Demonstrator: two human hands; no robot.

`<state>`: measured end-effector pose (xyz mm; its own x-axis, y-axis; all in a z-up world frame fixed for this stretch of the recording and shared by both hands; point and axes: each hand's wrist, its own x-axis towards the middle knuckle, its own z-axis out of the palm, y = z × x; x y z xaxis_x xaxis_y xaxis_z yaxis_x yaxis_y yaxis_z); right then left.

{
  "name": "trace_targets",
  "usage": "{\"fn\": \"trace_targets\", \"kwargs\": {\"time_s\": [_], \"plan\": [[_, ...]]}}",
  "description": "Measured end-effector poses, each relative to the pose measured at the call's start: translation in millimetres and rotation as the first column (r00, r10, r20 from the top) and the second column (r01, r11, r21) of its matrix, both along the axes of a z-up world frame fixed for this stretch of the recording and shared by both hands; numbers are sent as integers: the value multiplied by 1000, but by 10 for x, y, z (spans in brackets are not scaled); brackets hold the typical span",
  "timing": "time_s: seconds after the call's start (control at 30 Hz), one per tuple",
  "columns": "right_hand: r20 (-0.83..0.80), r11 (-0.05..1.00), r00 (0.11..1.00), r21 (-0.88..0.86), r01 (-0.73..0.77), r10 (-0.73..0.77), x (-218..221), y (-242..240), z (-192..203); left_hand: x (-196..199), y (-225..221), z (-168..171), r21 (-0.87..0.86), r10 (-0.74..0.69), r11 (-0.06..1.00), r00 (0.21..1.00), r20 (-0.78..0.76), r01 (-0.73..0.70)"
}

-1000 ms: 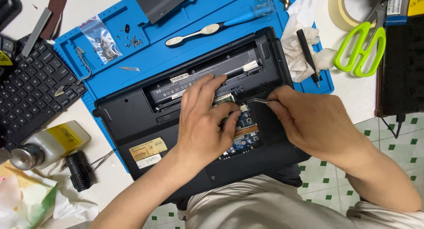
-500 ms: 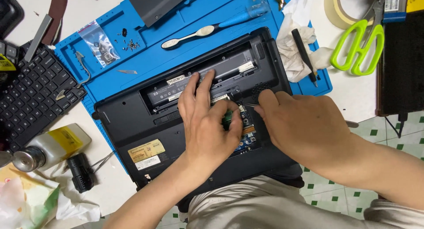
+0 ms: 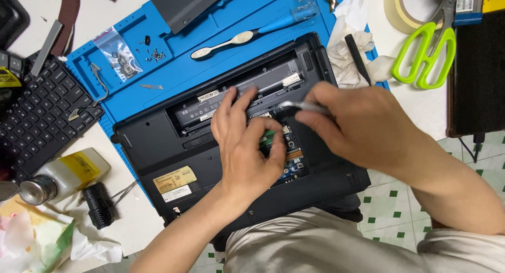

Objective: Connecting internal ribbon cables and small electronic components inside a laptop using tweezers.

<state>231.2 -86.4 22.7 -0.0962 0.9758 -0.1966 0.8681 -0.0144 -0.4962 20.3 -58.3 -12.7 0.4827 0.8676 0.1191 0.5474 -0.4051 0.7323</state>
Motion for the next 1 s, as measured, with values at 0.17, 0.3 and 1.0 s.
{"fn": "trace_targets", "kwargs": {"time_s": [0.17, 0.3, 1.0], "plan": [[-145, 999, 989, 48, 11, -4, 37, 236, -2, -40, -13, 142, 41, -6, 999, 1000, -17, 6], [-371, 989, 928, 126, 80, -27, 58, 385, -71, -26, -18, 117, -59, -59, 997, 997, -59, 55], [-49, 986, 989, -85, -146, 142, 531, 301, -147, 236, -87, 246, 69, -9, 997, 972, -234, 26]]}}
